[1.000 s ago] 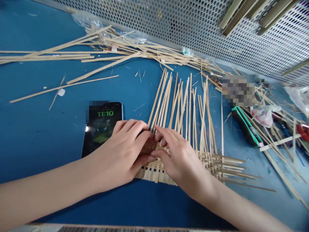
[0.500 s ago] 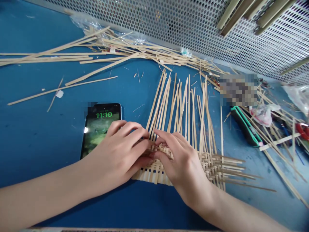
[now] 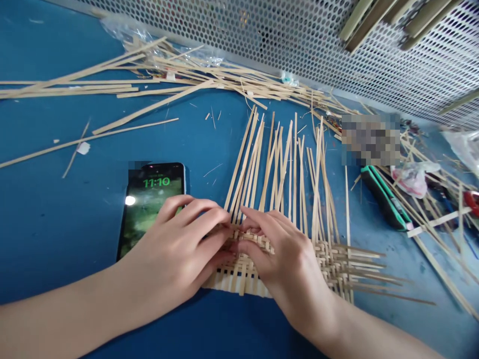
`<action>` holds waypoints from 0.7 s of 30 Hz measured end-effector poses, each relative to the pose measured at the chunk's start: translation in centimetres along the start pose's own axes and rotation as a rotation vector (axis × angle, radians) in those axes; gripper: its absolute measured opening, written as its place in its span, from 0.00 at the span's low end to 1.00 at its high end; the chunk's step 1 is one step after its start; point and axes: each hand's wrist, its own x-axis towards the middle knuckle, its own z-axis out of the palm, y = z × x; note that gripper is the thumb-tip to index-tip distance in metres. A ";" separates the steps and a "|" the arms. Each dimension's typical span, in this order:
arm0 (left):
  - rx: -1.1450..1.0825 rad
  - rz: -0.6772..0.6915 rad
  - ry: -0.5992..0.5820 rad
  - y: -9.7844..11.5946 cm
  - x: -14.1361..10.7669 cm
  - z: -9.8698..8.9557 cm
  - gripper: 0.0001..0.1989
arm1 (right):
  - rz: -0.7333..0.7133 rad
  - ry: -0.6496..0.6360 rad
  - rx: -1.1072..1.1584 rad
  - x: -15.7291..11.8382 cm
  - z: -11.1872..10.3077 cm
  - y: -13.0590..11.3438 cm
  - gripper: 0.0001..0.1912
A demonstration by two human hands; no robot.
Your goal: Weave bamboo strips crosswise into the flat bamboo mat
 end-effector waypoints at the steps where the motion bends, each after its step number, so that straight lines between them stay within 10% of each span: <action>1: -0.008 -0.006 0.000 0.0 0.0 0.1 0.08 | 0.011 -0.013 0.001 0.1 0.0 0.0 0.17; 10: 0.017 -0.058 -0.044 0.4 0.2 0.1 0.10 | 0.053 -0.086 0.117 0.7 -0.2 0.0 0.17; 21: 0.068 -0.064 -0.002 -1.0 -0.2 -0.7 0.06 | 0.208 0.328 0.133 0.2 -2.9 -1.1 0.14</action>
